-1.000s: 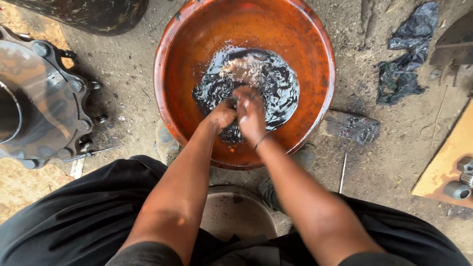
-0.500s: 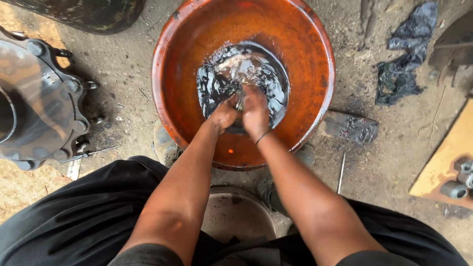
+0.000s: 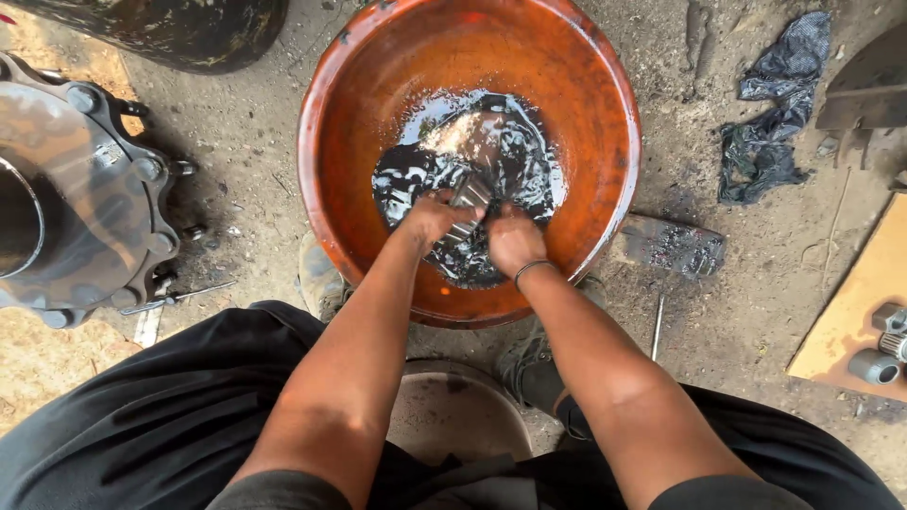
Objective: The person scrubs a metal mechanical part by hand in a basin of dark liquid, then uses a metal rod to scrape residue from the basin. The person places the cleaned part on a nearby cardboard sheet.
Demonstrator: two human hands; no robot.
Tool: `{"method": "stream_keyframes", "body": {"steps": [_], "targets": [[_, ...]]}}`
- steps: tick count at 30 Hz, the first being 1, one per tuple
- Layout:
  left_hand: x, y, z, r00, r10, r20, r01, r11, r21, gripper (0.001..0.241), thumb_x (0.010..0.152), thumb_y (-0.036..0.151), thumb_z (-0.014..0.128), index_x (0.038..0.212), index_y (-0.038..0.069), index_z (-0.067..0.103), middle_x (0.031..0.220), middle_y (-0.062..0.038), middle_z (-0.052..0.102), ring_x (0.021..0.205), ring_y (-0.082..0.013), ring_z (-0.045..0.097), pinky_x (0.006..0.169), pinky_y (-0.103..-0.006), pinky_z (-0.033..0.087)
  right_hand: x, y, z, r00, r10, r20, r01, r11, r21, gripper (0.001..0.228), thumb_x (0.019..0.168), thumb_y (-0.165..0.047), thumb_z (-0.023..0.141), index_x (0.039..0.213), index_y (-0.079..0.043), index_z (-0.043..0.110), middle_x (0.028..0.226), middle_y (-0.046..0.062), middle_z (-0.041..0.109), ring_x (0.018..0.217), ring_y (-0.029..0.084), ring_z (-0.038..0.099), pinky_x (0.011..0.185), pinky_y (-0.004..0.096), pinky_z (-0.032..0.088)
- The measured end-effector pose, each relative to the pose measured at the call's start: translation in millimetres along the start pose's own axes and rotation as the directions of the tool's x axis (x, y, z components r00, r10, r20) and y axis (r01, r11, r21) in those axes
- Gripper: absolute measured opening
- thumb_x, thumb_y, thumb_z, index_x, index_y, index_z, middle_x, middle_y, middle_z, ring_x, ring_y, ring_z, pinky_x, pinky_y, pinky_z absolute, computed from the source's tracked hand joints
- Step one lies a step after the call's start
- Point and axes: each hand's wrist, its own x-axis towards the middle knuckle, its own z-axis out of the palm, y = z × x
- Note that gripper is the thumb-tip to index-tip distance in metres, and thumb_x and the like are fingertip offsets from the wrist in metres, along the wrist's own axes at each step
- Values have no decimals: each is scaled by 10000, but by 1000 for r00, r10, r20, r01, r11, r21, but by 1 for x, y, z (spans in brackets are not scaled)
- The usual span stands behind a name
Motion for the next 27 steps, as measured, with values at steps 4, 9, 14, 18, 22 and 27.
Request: {"method": "stream_keyframes", "body": {"steps": [4, 9, 14, 18, 22, 27], "targets": [[-2, -4, -1, 983, 140, 121, -142, 990, 9, 800, 573, 305, 904, 1277, 13, 660, 1137, -137, 783, 1041, -232, 707, 949, -332, 508, -9, 4, -21, 934, 194, -301, -206, 979, -9, 528, 755, -127, 556, 1274, -87, 640, 1392, 251, 468, 1284, 450, 427, 1017, 538, 443], [-2, 11, -13, 982, -128, -139, 154, 969, 195, 1027, 743, 552, 940, 1354, -170, 540, 1308, -287, 622, 1189, -319, 617, 1053, -398, 499, -3, 3, -13, 985, -167, 41, 171, 964, -203, 325, 955, -156, 501, 1221, -46, 653, 1507, 193, 455, 1341, 395, 451, 1081, 507, 446], [1, 3, -6, 996, 49, -72, -35, 981, 193, 1179, 607, 475, 961, 1442, -132, 392, 1388, -251, 588, 1251, -306, 609, 1075, -367, 479, 14, 28, 71, 996, -75, -52, 82, 488, 869, 272, 983, -80, 519, 1224, -24, 632, 1343, 172, 544, 1218, 318, 532, 1059, 413, 486], [-2, 11, 1, 999, 18, 36, -23, 988, 153, 1111, 595, 428, 944, 1464, -57, 450, 1402, -201, 626, 1293, -280, 591, 1100, -370, 433, 29, 45, 113, 836, -287, -467, -213, -955, 206, 81, 1079, -17, 566, 1134, -4, 624, 1166, 128, 581, 1001, 255, 611, 924, 362, 517], [-11, 5, -11, 998, -10, 67, -4, 977, 215, 1031, 616, 417, 914, 1464, 4, 499, 1354, -210, 681, 1268, -300, 618, 1107, -387, 446, 51, 50, 88, 988, 152, 6, 76, -525, 847, 222, 886, 44, 631, 1089, -31, 683, 1030, 99, 649, 857, 220, 578, 768, 351, 470], [27, -19, -13, 996, -33, 85, 2, 942, 335, 888, 707, 423, 892, 1452, 48, 587, 1388, -162, 567, 1268, -305, 529, 1023, -465, 445, 43, 16, 10, 842, 462, -278, 187, 234, 954, 21, 895, 55, 692, 915, 61, 689, 850, 78, 677, 831, 160, 582, 753, 336, 500]]}}
